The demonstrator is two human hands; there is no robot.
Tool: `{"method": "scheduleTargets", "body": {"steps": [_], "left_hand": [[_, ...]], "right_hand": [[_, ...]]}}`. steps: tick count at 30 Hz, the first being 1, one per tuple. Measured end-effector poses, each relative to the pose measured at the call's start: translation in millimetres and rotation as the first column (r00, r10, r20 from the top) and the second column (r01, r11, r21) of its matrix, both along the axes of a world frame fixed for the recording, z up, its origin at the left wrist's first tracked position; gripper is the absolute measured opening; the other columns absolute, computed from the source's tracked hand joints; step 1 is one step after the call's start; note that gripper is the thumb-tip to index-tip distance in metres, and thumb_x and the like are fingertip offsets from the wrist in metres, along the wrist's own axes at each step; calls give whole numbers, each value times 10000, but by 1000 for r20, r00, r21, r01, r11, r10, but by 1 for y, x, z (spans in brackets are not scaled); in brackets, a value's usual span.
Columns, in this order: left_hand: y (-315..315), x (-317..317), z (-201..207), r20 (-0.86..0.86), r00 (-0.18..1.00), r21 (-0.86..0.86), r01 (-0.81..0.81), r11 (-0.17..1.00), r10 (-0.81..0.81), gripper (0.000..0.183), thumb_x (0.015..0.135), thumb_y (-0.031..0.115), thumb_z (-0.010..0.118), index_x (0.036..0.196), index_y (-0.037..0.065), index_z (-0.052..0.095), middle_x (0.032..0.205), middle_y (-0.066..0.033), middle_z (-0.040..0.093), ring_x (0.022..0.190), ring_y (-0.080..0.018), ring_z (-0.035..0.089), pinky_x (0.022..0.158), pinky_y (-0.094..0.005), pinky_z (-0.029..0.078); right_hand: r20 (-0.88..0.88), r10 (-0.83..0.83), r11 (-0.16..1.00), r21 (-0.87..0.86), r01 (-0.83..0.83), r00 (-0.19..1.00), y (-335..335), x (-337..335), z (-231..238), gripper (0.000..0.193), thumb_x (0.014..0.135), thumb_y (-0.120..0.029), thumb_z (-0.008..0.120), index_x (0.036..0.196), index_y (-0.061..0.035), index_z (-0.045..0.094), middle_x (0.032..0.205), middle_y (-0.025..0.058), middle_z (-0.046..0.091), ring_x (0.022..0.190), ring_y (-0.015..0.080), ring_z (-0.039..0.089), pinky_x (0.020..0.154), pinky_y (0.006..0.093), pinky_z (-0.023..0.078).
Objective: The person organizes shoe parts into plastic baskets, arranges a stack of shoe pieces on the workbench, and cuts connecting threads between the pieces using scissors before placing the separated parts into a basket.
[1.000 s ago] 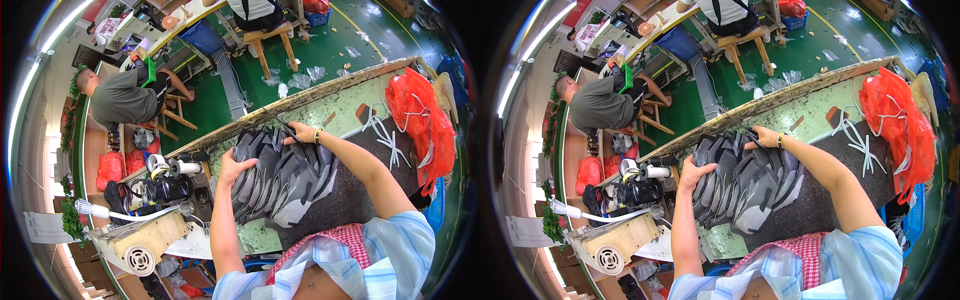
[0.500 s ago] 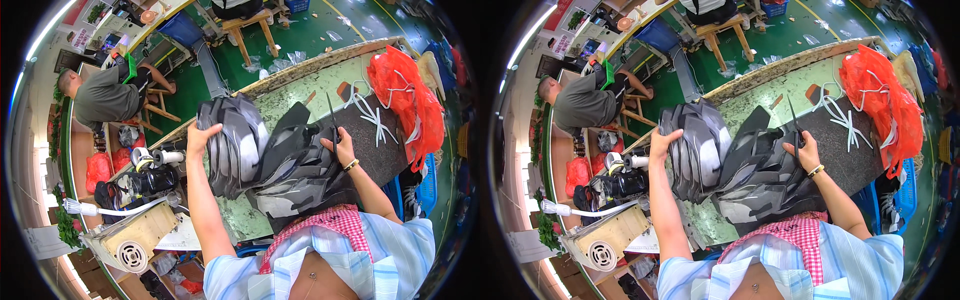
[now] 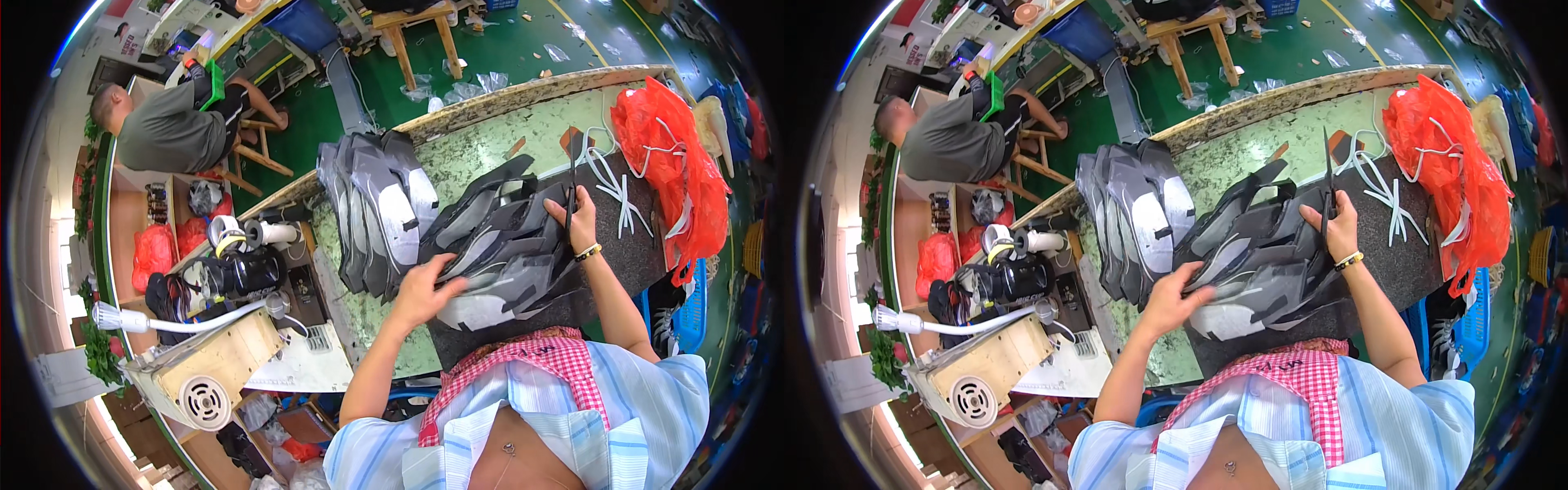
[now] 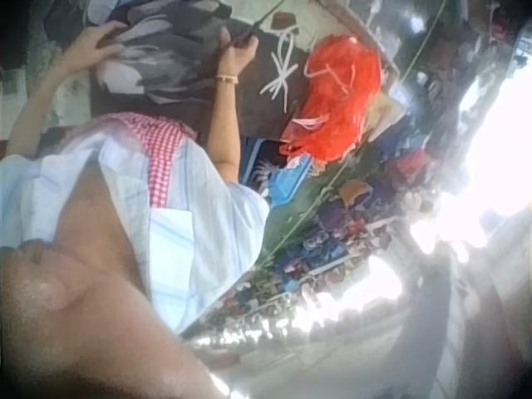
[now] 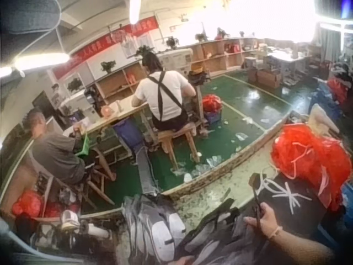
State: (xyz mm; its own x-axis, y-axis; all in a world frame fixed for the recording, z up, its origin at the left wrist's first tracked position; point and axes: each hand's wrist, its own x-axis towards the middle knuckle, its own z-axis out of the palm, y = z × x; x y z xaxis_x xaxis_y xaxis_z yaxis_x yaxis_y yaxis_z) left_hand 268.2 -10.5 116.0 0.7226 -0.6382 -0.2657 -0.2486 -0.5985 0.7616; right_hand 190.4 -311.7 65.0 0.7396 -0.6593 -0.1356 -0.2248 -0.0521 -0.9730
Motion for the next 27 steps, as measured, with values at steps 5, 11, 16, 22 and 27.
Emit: {"method": "scheduleTargets", "body": {"steps": [5,11,16,22,27], "left_hand": [[62,31,-29,-242,955,-171,-217,961,172,277,758,115,713,992,-2,622,858,-56,663,766,-123,593,713,-251,462],[129,60,-46,-424,873,-316,-391,865,240,314,803,78,680,1086,-13,579,978,-11,627,852,-67,554,764,-216,443],[110,65,-25,-478,869,-266,-284,921,130,304,777,91,705,1049,-2,605,910,6,630,810,-56,550,732,-203,435],[125,50,-34,-473,873,-303,-285,909,117,262,702,20,736,948,16,645,835,39,624,731,-50,550,649,-206,443],[147,44,-54,-559,809,-492,-500,712,182,350,687,-2,718,1025,21,627,988,-30,646,886,-127,601,786,-264,467]], "right_hand": [[1,-6,997,-71,6,1000,-13,-12,-2,334,708,-163,788,881,-35,534,793,-3,573,697,62,509,627,202,426],[-102,-37,981,-191,16,994,-58,-39,19,395,721,-250,775,936,-6,551,806,54,620,681,143,584,630,268,459],[-202,-110,537,-836,-112,973,-52,-7,47,409,732,-141,690,1056,-34,463,936,195,608,857,369,602,700,435,469],[-294,459,875,-15,-484,838,65,95,-8,444,702,-307,763,876,11,506,786,115,629,665,175,611,559,311,471],[-124,274,902,376,-211,954,140,130,-48,477,610,-198,840,921,37,565,840,97,625,690,157,575,615,305,481]]}}
